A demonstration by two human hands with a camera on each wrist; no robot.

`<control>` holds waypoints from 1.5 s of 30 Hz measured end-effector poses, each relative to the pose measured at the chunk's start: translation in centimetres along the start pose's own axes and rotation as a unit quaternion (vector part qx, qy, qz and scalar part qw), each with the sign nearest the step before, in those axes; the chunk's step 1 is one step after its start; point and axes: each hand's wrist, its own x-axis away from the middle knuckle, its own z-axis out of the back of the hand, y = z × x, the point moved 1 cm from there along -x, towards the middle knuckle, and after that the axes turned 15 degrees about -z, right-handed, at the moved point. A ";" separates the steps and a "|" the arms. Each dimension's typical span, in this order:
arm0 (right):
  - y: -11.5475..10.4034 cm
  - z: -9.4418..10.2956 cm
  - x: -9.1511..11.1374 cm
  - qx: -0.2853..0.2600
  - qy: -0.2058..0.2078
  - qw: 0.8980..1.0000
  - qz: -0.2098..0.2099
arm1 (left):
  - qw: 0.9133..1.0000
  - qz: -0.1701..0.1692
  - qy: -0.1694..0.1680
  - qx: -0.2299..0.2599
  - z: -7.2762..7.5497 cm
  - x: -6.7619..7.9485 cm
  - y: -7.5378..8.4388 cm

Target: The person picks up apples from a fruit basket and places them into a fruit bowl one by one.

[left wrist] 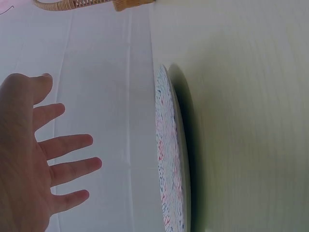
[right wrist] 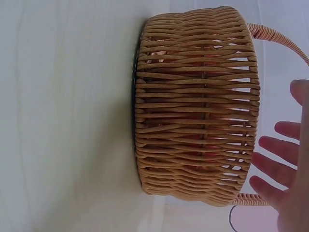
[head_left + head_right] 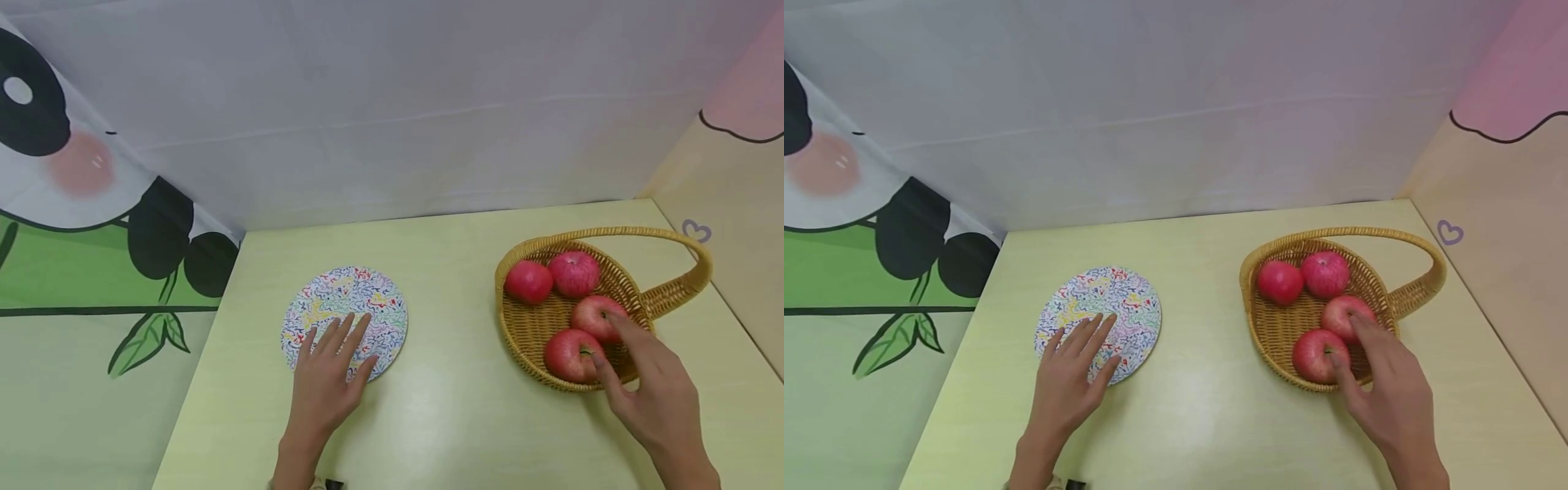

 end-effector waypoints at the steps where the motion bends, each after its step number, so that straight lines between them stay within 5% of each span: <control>1: 0.0 0.0 0.0 -0.001 0.004 1.000 -0.005 | 1.000 -0.003 0.004 0.003 -0.1 -0.2 0.1; 11: 0.6 0.0 0.7 -0.001 0.062 0.996 -0.070 | 0.997 -0.021 0.036 0.065 -0.7 -1.8 1.7; 23: 1.3 -0.2 1.2 -0.014 0.073 0.988 -0.133 | 0.989 -0.035 0.056 0.131 -1.3 -3.3 3.4; 45: 2.4 0.1 1.7 -0.027 0.058 0.957 -0.283 | 0.971 -0.106 0.069 0.205 -2.1 -7.0 7.5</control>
